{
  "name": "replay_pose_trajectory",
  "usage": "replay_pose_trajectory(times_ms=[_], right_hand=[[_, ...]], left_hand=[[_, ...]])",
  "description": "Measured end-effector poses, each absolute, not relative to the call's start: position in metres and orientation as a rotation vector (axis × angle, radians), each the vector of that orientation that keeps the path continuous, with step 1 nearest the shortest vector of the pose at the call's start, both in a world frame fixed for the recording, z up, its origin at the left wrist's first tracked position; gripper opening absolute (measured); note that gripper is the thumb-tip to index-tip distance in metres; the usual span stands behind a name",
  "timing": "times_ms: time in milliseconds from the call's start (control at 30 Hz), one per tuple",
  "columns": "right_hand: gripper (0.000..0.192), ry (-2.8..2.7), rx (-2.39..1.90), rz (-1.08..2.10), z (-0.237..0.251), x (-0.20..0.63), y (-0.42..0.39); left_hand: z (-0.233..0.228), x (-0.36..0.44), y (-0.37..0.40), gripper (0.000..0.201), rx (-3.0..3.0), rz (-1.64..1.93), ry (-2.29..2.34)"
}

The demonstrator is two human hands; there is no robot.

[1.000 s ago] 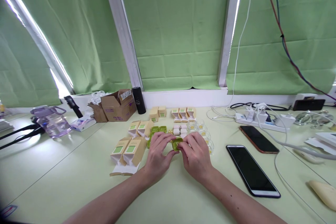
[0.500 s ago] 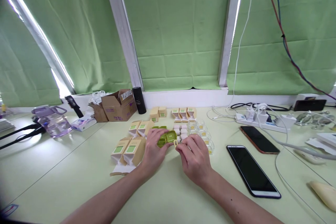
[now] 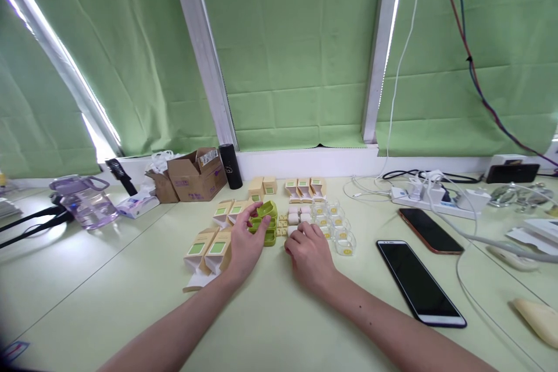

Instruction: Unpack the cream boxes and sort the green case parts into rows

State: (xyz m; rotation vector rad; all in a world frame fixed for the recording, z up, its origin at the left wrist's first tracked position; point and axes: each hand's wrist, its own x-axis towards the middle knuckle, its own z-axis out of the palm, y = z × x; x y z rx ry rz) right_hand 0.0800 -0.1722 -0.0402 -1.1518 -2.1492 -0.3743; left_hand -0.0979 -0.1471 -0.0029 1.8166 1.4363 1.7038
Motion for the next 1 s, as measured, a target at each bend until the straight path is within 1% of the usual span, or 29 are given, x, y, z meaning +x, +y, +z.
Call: replay_pose_trajectory(times_ms=[200, 400, 667, 833, 900, 1000], right_hand=[[0.013, -2.230, -1.334, -0.450, -0.041, 0.064, -0.162], [0.010, -2.222, -1.462, -0.435, -0.039, 0.058, -0.155], [0.006, -2.171, -1.468, -0.428, -0.041, 0.058, -0.153], [0.004, -2.132, -1.427, -0.361, -0.035, 0.061, -0.159], [0.004, -2.147, -1.417, -0.317, -0.030, 0.062, -0.166], [0.005, -2.238, -1.441, -0.201, -0.024, 0.061, -0.182]], left_hand=[[-0.002, -0.098, -0.149, 0.032, 1.817, 1.706, 1.422], [-0.003, -0.098, -0.150, 0.032, 1.810, 1.695, 1.402], [-0.001, -0.096, -0.150, 0.027, 1.799, 1.720, 1.341], [0.002, -0.094, -0.153, 0.024, 1.751, 1.731, 1.291], [0.003, -0.093, -0.152, 0.025, 1.677, 1.704, 1.253], [0.004, -0.091, -0.151, 0.036, 1.495, 1.629, 1.180]])
